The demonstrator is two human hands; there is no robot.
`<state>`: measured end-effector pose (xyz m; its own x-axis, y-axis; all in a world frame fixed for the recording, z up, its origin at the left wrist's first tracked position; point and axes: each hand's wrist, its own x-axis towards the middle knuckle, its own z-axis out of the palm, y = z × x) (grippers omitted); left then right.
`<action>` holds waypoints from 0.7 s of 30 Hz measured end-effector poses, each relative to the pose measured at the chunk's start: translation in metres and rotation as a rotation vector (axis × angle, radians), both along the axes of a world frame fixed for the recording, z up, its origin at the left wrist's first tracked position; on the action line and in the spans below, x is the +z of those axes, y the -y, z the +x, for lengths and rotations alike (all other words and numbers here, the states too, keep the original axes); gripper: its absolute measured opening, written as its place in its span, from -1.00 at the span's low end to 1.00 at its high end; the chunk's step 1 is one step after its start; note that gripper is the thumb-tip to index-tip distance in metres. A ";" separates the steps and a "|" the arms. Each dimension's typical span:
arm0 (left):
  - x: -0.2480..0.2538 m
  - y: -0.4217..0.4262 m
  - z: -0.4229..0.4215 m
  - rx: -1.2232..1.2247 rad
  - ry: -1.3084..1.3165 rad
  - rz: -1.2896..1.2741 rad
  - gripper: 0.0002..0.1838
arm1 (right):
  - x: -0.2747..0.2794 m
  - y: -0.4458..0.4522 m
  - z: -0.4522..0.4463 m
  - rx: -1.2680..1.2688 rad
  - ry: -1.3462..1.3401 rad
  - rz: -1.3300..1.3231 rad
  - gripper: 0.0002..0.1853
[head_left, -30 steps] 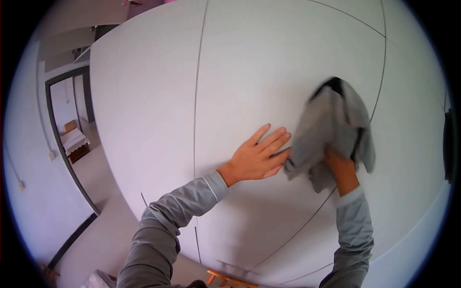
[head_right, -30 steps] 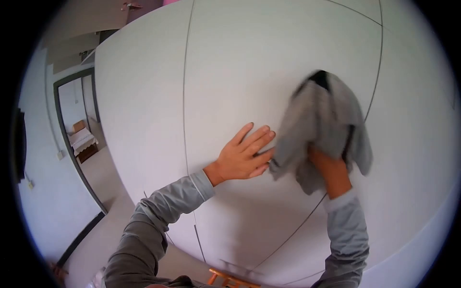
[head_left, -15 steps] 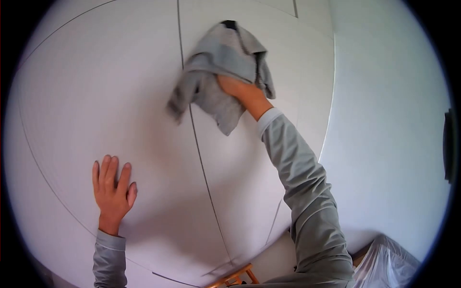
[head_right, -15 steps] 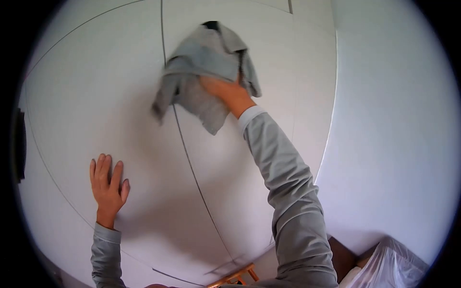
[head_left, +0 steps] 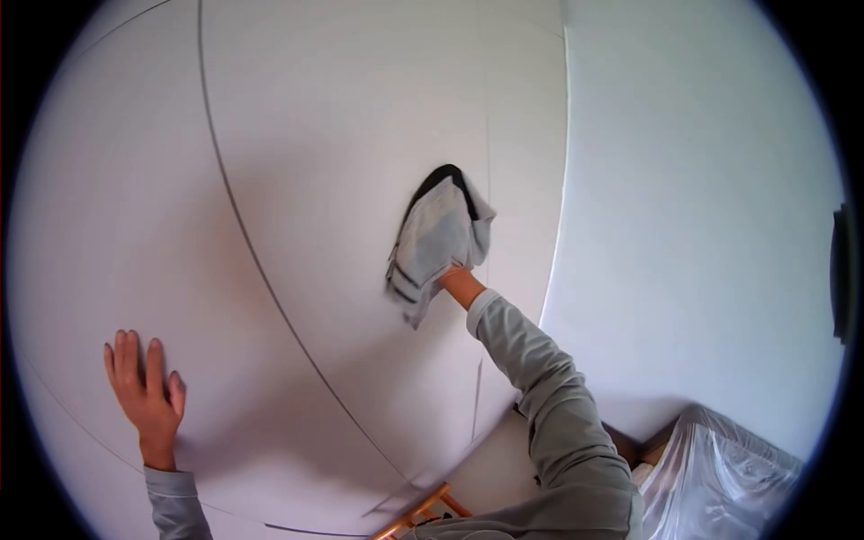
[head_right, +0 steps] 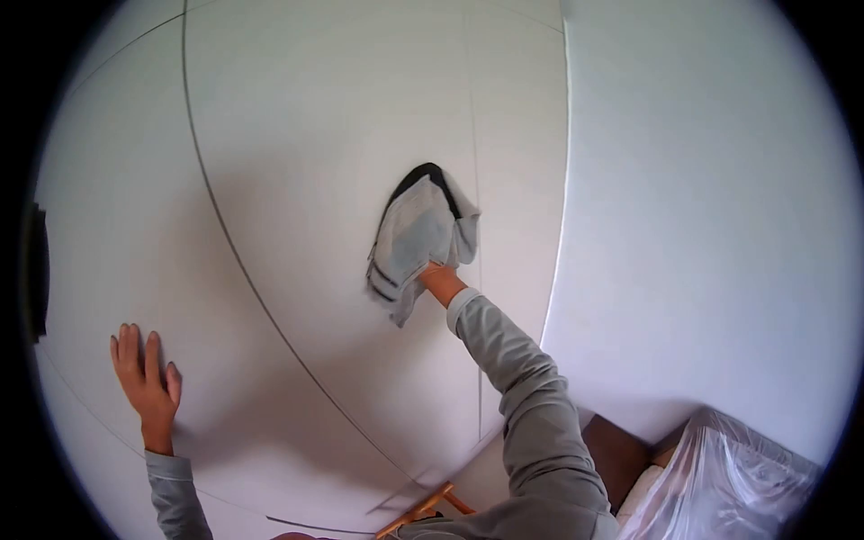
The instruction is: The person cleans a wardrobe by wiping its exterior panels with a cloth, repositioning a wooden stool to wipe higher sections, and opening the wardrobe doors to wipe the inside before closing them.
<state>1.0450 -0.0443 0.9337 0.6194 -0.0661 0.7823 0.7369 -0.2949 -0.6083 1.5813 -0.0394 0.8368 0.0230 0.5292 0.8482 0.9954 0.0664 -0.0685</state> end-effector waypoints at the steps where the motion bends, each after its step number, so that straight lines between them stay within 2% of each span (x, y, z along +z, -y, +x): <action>1: -0.001 -0.001 0.000 -0.014 -0.005 -0.004 -0.53 | -0.002 0.000 0.005 0.004 0.001 0.000 -0.44; 6: 0.000 -0.004 0.001 0.038 0.009 0.012 -0.55 | 0.005 -0.024 0.074 -0.086 -0.127 -0.010 -0.42; 11: -0.001 -0.002 0.005 0.054 0.008 0.026 -0.56 | -0.052 -0.033 0.096 -0.119 -0.330 -0.145 -0.40; 15: 0.002 0.003 0.008 0.053 -0.004 0.016 -0.55 | -0.101 -0.040 0.017 0.055 -0.353 -0.203 -0.39; 21: 0.001 0.002 0.005 0.035 -0.005 0.011 -0.55 | -0.138 -0.016 -0.187 0.532 -0.194 -0.228 -0.36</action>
